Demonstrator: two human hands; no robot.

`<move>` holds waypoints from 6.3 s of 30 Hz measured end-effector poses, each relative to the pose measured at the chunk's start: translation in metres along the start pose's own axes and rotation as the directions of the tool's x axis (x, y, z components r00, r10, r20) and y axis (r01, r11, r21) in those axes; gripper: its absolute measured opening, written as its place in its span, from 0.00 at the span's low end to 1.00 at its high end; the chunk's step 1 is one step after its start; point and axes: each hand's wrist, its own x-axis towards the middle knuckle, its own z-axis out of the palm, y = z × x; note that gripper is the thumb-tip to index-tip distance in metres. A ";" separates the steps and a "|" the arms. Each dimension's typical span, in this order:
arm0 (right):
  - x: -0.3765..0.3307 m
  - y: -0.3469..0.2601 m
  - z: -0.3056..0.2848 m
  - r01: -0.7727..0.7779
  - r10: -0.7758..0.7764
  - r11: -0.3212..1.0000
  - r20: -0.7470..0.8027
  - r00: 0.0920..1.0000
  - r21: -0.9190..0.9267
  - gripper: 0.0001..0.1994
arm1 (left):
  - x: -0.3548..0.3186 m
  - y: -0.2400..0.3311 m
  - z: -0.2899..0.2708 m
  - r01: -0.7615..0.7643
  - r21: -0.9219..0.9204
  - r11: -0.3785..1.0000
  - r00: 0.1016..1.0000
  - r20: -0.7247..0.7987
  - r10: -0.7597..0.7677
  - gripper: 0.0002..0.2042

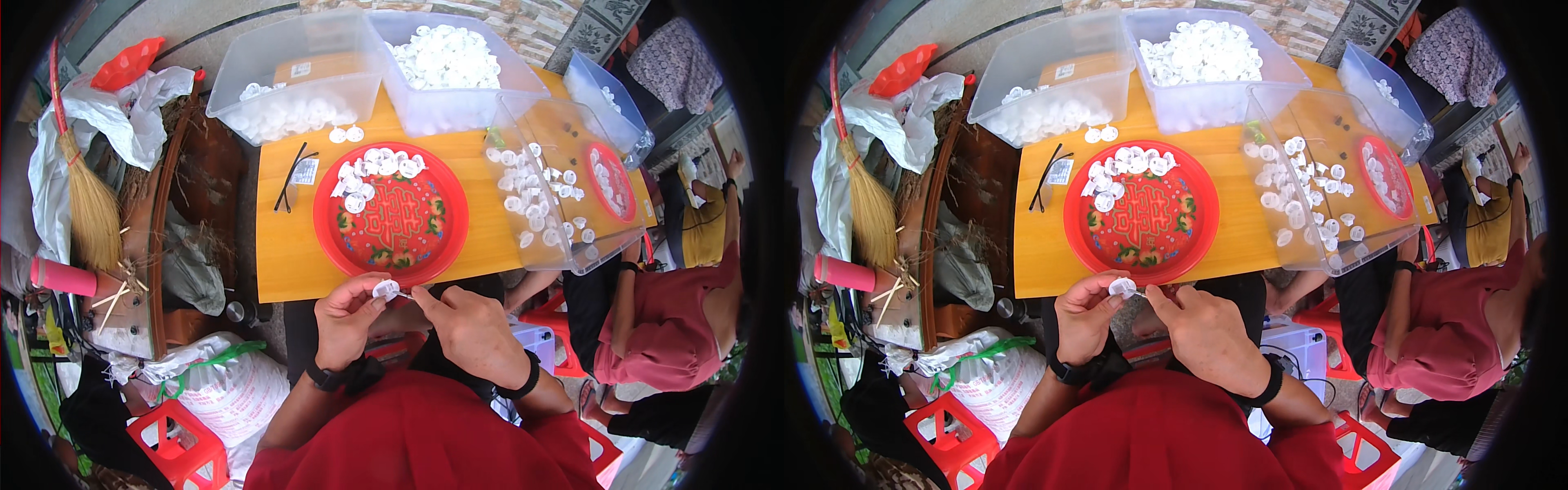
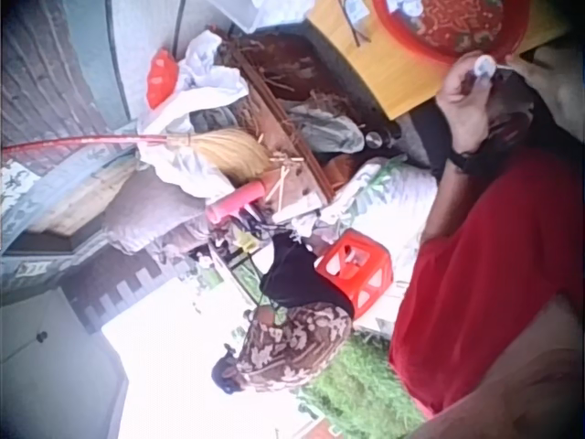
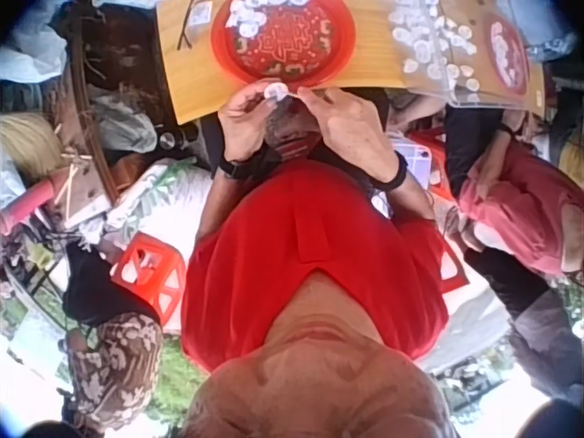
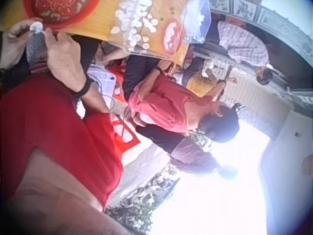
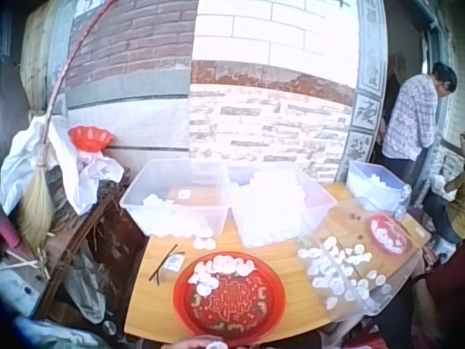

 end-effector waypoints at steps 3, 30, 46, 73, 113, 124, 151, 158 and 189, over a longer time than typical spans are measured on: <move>-0.001 -0.003 0.004 0.016 -0.015 1.000 0.024 1.000 -0.015 0.24 | -0.002 0.001 0.000 0.010 0.073 0.997 1.000 0.003 -0.011 0.13; 0.020 -0.019 0.008 0.191 -0.154 0.935 0.146 0.977 -0.298 0.18 | -0.010 -0.015 0.004 -0.010 0.339 0.941 0.994 -0.102 0.047 0.13; -0.002 -0.006 0.006 -0.083 0.073 0.968 0.051 0.996 0.236 0.24 | -0.001 0.000 0.003 -0.044 0.044 0.998 0.996 -0.079 0.048 0.14; 0.025 0.002 0.014 -0.038 -0.003 0.983 0.224 0.975 0.179 0.18 | -0.006 -0.009 -0.001 -0.120 0.220 0.968 0.988 -0.068 0.138 0.12; 0.060 0.043 0.002 0.117 -0.242 0.959 0.533 0.811 0.258 0.07 | -0.008 -0.002 0.002 -0.050 0.443 0.895 0.999 0.003 0.054 0.12; 0.041 0.038 -0.015 0.030 -0.156 0.938 0.346 0.925 0.344 0.07 | -0.004 0.007 0.006 0.034 0.255 0.966 0.999 -0.016 -0.031 0.13; 0.057 0.026 0.010 -0.533 0.286 0.308 0.458 0.842 0.788 0.06 | -0.004 0.004 -0.002 -0.024 0.059 0.998 1.000 0.016 0.023 0.20; 0.131 0.106 -0.074 0.034 0.572 0.137 -0.107 0.813 0.990 0.10 | -0.004 -0.001 -0.012 0.067 0.131 0.989 0.995 -0.082 -0.057 0.19; 0.101 0.031 0.022 -0.292 0.218 0.632 0.197 0.956 0.718 0.11 | 0.006 0.013 -0.004 0.146 -0.083 0.986 0.976 -0.148 -0.157 0.12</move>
